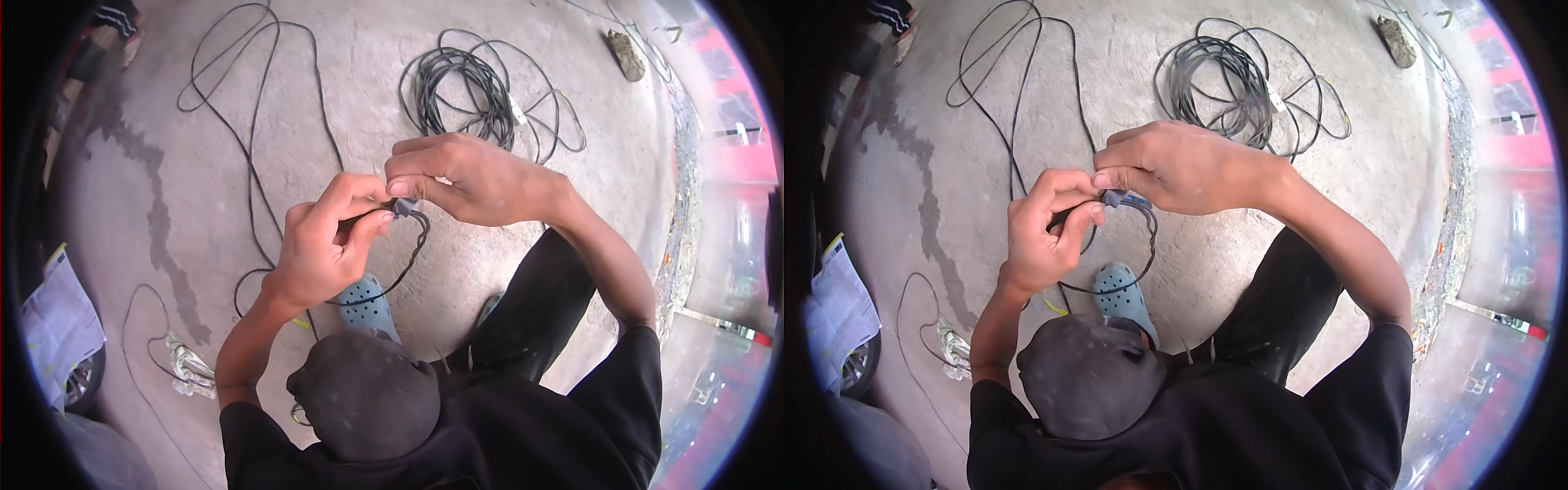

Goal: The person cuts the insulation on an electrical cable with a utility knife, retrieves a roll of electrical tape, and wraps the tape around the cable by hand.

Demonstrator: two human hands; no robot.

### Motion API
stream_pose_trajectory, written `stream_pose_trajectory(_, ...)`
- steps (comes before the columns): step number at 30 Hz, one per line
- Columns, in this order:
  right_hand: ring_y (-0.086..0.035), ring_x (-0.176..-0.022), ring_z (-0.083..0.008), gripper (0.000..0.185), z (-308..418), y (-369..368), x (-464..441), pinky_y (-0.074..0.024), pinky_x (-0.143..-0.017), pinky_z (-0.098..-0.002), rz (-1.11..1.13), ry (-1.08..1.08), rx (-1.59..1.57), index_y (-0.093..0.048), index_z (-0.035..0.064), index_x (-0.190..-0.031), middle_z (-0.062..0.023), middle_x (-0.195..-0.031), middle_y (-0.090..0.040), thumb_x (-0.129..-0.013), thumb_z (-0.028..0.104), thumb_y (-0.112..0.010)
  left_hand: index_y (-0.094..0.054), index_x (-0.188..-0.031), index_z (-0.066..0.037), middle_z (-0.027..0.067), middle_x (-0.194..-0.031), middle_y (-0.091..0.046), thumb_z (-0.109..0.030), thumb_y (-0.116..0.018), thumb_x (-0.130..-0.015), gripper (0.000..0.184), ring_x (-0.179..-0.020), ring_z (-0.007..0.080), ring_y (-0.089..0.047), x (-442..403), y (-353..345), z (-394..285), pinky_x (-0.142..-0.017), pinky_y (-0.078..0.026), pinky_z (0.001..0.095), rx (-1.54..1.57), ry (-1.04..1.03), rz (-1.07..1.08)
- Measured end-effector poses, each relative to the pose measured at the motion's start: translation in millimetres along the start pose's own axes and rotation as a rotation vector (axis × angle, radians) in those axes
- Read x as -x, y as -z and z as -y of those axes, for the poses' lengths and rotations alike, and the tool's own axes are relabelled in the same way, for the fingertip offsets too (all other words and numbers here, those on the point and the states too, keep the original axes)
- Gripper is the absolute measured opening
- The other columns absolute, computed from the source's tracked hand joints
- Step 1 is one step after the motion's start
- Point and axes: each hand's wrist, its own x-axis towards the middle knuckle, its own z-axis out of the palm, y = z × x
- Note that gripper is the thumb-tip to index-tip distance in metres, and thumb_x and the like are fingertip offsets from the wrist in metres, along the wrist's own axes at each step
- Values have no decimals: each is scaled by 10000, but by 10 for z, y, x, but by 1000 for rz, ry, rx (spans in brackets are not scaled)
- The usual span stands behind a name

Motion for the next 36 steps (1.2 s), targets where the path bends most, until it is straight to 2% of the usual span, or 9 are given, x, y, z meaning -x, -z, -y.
stream_pose_trajectory(2,-594,-875,-403,205,20,12,1,-452,-746,-476,27,-35,-21,-585,-12,-964,-161,-885,-577,-1017,177,-525,-598,-1053,2,111,-756,-710,86,-663,-866,216,-649,140,-696,18,4,25,-557,-514,256,-22,-69,-15)
stream_pose_trajectory(5,-599,-890,-407,194,-53,-6,7,-456,-752,-482,17,56,16,-572,-16,-956,-163,-893,-582,-1018,155,-504,-632,-1065,-1,119,-785,-712,109,-661,-843,250,-646,176,-707,-12,-5,-3,-578,-537,264,-115,-192,7)
stream_pose_trajectory(8,-646,-950,-397,264,-23,67,8,-507,-837,-468,80,-26,64,-673,6,-1010,-190,-986,-687,-1015,200,-495,-654,-1064,-2,123,-821,-715,125,-659,-825,270,-644,194,-711,-45,-5,-1,-576,-542,264,-172,-241,54)
stream_pose_trajectory(11,-648,-965,-385,263,-27,86,8,-506,-851,-472,104,20,75,-677,11,-1010,-176,-998,-691,-1012,193,-487,-653,-1065,-2,112,-864,-726,132,-657,-823,276,-656,173,-715,-56,-27,36,-576,-541,260,-175,-259,51)
stream_pose_trajectory(17,-644,-978,-380,294,-35,111,10,-503,-855,-470,84,4,17,-669,-7,-998,-158,-993,-685,-1023,221,-485,-652,-1063,1,87,-894,-742,121,-658,-846,249,-693,136,-723,-14,-105,10,-577,-533,235,21,-125,-41)
stream_pose_trajectory(20,-634,-955,-393,317,-21,95,6,-491,-839,-485,61,23,26,-662,-15,-975,-164,-976,-657,-1030,241,-483,-629,-1078,0,83,-889,-745,120,-654,-855,254,-707,126,-724,-15,-67,43,-585,-537,235,-45,-173,-19)
stream_pose_trajectory(26,-612,-940,-379,319,44,162,-2,-466,-797,-492,29,-15,137,-633,-13,-958,-150,-966,-588,-1030,265,-494,-567,-1039,3,82,-786,-735,70,-642,-894,177,-674,80,-687,53,4,49,-574,-494,207,34,64,0)
stream_pose_trajectory(29,-600,-960,-353,284,66,179,-28,-471,-805,-477,19,50,162,-626,-6,-967,-136,-958,-572,-1015,254,-522,-553,-1001,3,74,-759,-728,40,-641,-911,131,-642,57,-645,46,53,125,-572,-460,195,101,110,40)
stream_pose_trajectory(36,-563,-924,-324,190,78,80,-81,-475,-766,-453,-45,153,264,-600,27,-954,-116,-918,-515,-989,210,-562,-509,-1003,1,82,-757,-714,25,-620,-942,129,-679,60,-612,-5,65,109,-635,-460,209,326,162,49)
